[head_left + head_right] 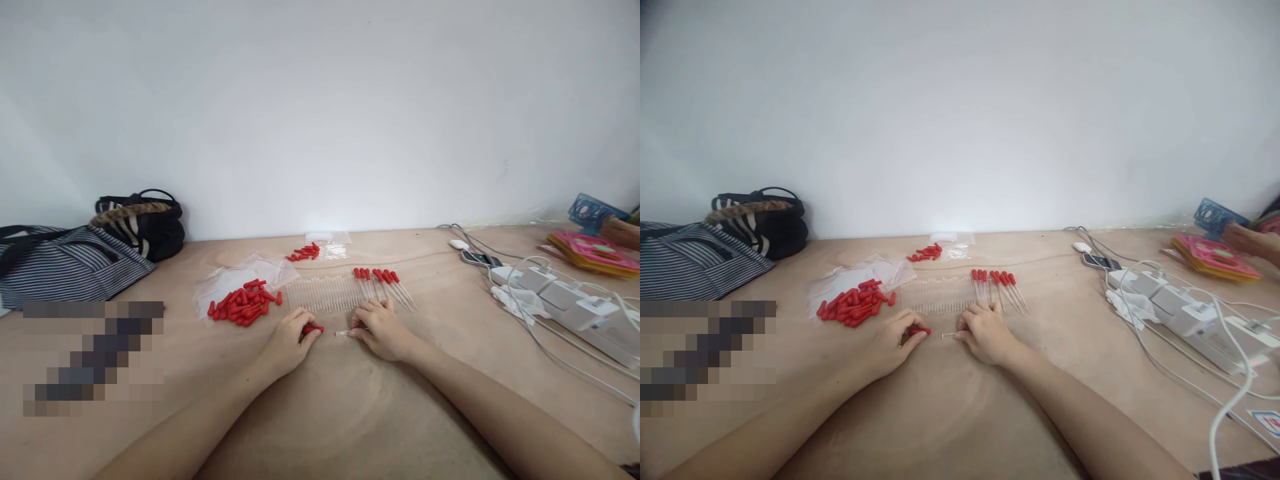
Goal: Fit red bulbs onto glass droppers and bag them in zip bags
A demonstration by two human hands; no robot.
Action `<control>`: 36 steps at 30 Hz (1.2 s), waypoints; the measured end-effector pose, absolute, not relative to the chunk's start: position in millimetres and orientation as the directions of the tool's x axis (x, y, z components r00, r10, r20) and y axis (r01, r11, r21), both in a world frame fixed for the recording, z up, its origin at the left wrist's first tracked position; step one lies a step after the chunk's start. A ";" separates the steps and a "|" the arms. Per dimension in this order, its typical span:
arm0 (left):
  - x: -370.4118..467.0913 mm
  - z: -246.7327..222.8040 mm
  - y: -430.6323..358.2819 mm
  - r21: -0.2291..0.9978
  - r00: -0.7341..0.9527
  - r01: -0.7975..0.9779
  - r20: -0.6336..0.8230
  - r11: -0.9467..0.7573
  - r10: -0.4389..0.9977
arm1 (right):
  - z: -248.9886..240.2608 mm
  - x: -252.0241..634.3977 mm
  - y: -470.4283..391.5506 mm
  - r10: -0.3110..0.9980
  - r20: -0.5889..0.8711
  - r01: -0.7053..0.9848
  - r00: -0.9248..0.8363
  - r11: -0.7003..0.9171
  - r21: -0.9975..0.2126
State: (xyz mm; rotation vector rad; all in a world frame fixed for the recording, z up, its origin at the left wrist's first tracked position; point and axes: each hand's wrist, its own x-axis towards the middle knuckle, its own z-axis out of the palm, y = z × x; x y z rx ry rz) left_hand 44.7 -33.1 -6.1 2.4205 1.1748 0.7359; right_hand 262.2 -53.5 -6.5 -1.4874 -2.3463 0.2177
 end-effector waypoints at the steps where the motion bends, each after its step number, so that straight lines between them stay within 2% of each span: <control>1: 46.0 -9.0 -31.9 0.542 0.505 0.610 0.296 -0.579 0.810 | -7.7 261.6 -53.2 0.896 0.235 0.842 -0.376 0.436 -0.317; 4: 46.8 -15.7 -30.8 0.658 0.446 0.559 0.274 -0.504 0.852 | -10.1 259.0 -53.7 0.890 0.303 0.808 -0.339 0.441 -0.391; 8: 48.2 -21.1 -33.0 0.865 0.390 0.332 0.237 -0.376 0.890 | -13.0 252.5 -56.9 0.867 0.395 0.717 -0.303 0.480 -0.505; 11: 51.3 -23.3 -34.6 0.930 0.388 0.209 0.207 -0.304 0.898 | -14.1 246.9 -60.4 0.852 0.427 0.684 -0.303 0.506 -0.525; 19: 58.4 -17.5 -39.5 0.956 0.309 0.160 0.189 -0.246 0.932 | -12.4 238.5 -66.4 0.820 0.470 0.659 -0.326 0.554 -0.509; 26: 60.5 -16.0 -40.9 0.963 0.190 0.141 0.201 -0.229 0.961 | -11.1 231.8 -70.0 0.813 0.491 0.598 -0.312 0.570 -0.564; 36: 55.9 -26.2 -43.5 0.950 0.279 0.143 0.231 -0.278 0.932 | -4.2 249.8 -65.0 0.745 0.473 0.610 -0.470 0.662 -0.436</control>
